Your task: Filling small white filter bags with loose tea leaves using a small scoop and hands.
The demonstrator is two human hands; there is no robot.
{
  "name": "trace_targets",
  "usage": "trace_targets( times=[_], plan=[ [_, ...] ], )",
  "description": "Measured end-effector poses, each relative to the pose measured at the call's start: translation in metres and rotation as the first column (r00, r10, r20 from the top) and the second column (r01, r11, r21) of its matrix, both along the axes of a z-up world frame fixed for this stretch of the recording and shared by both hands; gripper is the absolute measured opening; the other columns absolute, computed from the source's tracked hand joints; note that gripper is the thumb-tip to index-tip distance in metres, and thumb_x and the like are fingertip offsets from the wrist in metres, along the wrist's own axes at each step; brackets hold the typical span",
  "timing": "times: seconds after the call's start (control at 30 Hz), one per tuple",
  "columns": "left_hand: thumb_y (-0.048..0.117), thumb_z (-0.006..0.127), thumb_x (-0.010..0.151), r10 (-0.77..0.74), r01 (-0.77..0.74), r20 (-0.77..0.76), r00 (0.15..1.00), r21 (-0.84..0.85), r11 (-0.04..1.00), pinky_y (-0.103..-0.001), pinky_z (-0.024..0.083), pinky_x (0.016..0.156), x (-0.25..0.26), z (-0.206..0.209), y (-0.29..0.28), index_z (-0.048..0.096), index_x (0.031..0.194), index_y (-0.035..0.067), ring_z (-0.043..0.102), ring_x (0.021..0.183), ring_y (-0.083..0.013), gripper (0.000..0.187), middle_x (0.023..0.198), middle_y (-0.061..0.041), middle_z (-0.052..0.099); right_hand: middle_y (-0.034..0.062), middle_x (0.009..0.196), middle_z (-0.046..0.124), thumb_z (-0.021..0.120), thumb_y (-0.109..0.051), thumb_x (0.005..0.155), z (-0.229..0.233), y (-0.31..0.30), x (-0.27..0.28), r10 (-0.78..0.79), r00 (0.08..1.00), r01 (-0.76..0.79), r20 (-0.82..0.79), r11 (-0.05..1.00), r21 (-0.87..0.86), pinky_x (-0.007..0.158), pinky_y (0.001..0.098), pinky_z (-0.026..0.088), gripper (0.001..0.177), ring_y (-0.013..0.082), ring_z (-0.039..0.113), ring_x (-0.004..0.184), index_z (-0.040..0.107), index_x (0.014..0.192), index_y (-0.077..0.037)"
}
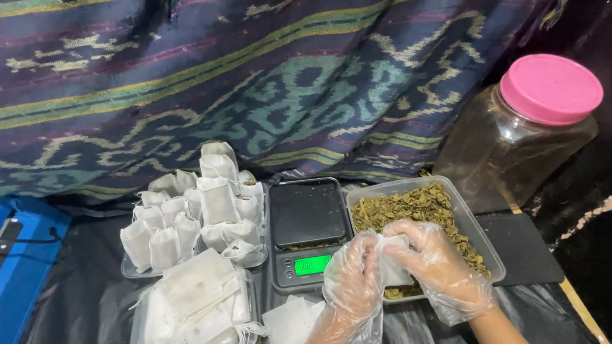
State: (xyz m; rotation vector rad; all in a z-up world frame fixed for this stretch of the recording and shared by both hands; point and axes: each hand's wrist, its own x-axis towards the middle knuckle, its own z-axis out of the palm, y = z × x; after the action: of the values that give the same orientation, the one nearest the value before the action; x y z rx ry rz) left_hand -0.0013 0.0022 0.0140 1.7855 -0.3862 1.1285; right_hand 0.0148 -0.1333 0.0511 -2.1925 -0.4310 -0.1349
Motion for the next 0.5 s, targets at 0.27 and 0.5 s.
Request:
trace_targets(
  times=[0.27,0.5],
  plan=[
    [0.016,0.041,0.088,-0.024,0.024,-0.003,1.0,0.022,0.999,-0.029,0.046,0.053,0.002,-0.0062,0.0017,0.056,0.083,0.008,0.058,0.059,-0.0205,0.018,0.077,-0.006,0.063,-0.0012,0.081,0.066,0.056,-0.027,0.077,0.008,0.0043,-0.0046,-0.013,0.999,0.014,-0.041,1.0,0.016,0.067,0.0262,0.046,0.02,0.0114,0.06,0.073,0.064,0.084,-0.01],
    [0.017,0.04,0.089,-0.017,0.018,-0.029,0.999,0.036,0.999,-0.029,0.046,0.055,-0.0021,-0.0038,0.0021,0.057,0.084,0.009,0.06,0.062,-0.0198,0.02,0.08,-0.004,0.064,-0.0017,0.08,0.066,0.056,-0.027,0.077,0.0067,0.0035,-0.0058,-0.022,0.999,0.021,-0.036,1.0,-0.018,0.065,0.0261,0.046,0.021,0.0109,0.061,0.071,0.064,0.084,-0.01]
  ],
)
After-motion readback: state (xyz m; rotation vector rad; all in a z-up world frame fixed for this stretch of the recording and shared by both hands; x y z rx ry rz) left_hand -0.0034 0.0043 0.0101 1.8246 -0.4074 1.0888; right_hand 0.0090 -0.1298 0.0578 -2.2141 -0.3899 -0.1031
